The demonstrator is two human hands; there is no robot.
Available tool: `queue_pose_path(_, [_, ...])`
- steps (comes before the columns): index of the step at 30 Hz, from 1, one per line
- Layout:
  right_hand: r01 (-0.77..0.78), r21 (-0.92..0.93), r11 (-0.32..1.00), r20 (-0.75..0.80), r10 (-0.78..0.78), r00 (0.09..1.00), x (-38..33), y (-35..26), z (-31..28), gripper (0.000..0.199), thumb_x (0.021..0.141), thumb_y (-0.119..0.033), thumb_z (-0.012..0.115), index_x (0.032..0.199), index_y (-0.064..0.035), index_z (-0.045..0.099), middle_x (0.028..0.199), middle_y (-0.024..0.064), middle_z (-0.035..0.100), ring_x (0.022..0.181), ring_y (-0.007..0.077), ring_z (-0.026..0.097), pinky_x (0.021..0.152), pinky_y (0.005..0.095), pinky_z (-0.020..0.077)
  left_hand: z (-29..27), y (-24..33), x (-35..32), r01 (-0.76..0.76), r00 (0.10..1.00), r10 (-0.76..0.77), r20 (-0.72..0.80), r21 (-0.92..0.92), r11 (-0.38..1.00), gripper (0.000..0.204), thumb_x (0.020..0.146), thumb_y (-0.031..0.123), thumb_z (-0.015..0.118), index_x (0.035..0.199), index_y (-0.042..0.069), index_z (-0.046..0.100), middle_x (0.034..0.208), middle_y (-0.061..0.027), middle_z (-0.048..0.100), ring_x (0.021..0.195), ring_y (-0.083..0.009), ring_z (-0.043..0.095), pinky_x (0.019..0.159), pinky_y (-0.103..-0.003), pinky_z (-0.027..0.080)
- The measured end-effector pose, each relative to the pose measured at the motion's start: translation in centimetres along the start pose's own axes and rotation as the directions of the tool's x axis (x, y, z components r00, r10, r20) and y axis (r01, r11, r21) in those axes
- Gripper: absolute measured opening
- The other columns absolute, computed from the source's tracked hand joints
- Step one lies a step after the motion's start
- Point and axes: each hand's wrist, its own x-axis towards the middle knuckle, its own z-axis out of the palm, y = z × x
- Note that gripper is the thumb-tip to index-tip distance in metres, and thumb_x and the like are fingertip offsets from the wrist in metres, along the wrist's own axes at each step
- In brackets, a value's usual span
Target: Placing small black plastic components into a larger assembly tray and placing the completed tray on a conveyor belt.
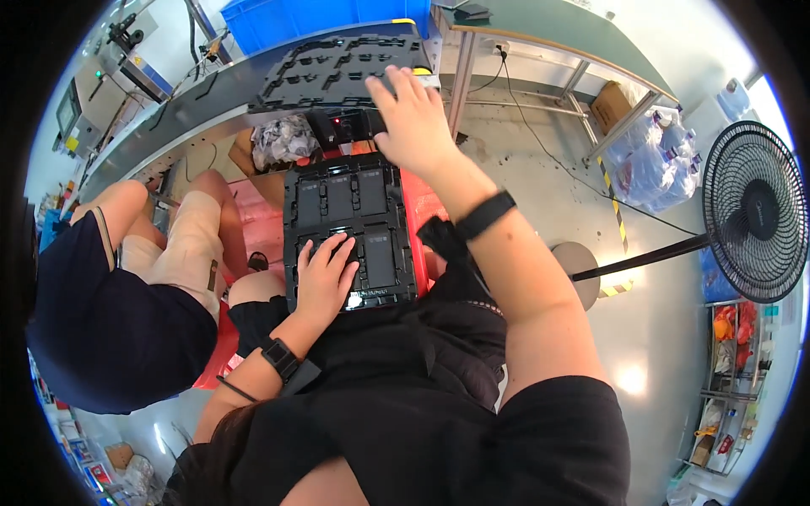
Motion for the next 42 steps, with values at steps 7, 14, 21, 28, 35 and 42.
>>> queue_pose_path(7, [0.066,-0.225,0.972,0.215,-0.016,0.976,-0.1,-3.4,-1.6,0.016,0.065,-0.019,0.061,0.078,-0.0081,0.06,0.088,0.0106,0.051,0.089,0.028,0.053,0.072,0.0414,0.041,-1.7,-0.5,-0.3,0.117,0.982,-0.153,-0.113,-0.274,0.955,0.042,0.082,0.02,0.063,0.12,0.004,0.054,0.126,-0.0147,0.048,0.122,-0.0315,0.044,0.102,-0.043,0.032])
queue_pose_path(14, [0.142,0.469,0.872,0.493,-0.391,0.777,-7.0,-13.9,-5.6,0.028,0.072,-0.035,0.068,0.078,-0.0076,0.064,0.084,0.0077,0.055,0.086,0.0255,0.053,0.075,0.0366,0.0392,-4.9,-4.6,1.1,0.318,0.748,-0.618,0.241,-0.948,0.015,0.031,0.092,0.015,0.057,0.117,-0.002,0.052,0.097,-0.0025,0.062,0.084,-0.0079,0.058,0.078,-0.023,0.046])
queue_pose_path(21, [-0.131,0.046,0.99,0.549,0.084,0.832,-13.2,-9.0,0.1,0.056,0.082,-0.03,0.061,0.13,-0.0058,0.044,0.136,0.0142,0.04,0.129,0.0309,0.035,0.098,0.0458,0.0345,-0.6,-7.0,-2.9,0.522,0.84,-0.542,0.008,-0.279,0.806,0.047,0.086,0.027,0.061,0.124,0.002,0.05,0.119,-0.0226,0.047,0.113,-0.0353,0.045,0.096,-0.04,0.037])
queue_pose_path(28, [-0.179,0.071,0.981,0.551,0.111,0.827,-13.3,-8.9,0.2,0.057,0.084,-0.036,0.058,0.13,-0.0049,0.045,0.135,0.0134,0.042,0.127,0.0305,0.037,0.098,0.0472,0.0359,0.8,-7.8,-1.9,0.575,0.783,-0.611,0.115,-0.508,0.641,0.046,0.087,0.017,0.057,0.127,0.0,0.044,0.118,-0.0197,0.049,0.111,-0.0309,0.047,0.097,-0.038,0.037])
queue_pose_path(35, [-0.293,0.222,0.93,0.723,0.045,0.69,-9.7,-7.6,0.3,0.05,0.08,-0.036,0.063,0.118,-0.0042,0.055,0.123,0.0134,0.051,0.115,0.0322,0.048,0.092,0.0433,0.0425,0.5,-9.2,-1.4,0.573,0.745,-0.604,0.282,-0.735,0.364,0.042,0.087,0.003,0.054,0.128,0.0,0.047,0.114,-0.0091,0.058,0.103,-0.0146,0.054,0.09,-0.028,0.042])
queue_pose_path(42, [-0.117,0.375,0.92,0.77,-0.238,0.592,6.2,1.4,-4.5,0.05,0.071,-0.027,0.071,0.113,-0.0015,0.058,0.109,0.0163,0.057,0.106,0.0311,0.054,0.089,0.0371,0.0443,-8.9,-11.6,3.7,0.398,0.89,-0.455,0.038,-0.552,0.733,0.049,0.082,0.012,0.066,0.127,0.002,0.049,0.122,-0.0112,0.053,0.112,-0.0209,0.052,0.09,-0.031,0.044])
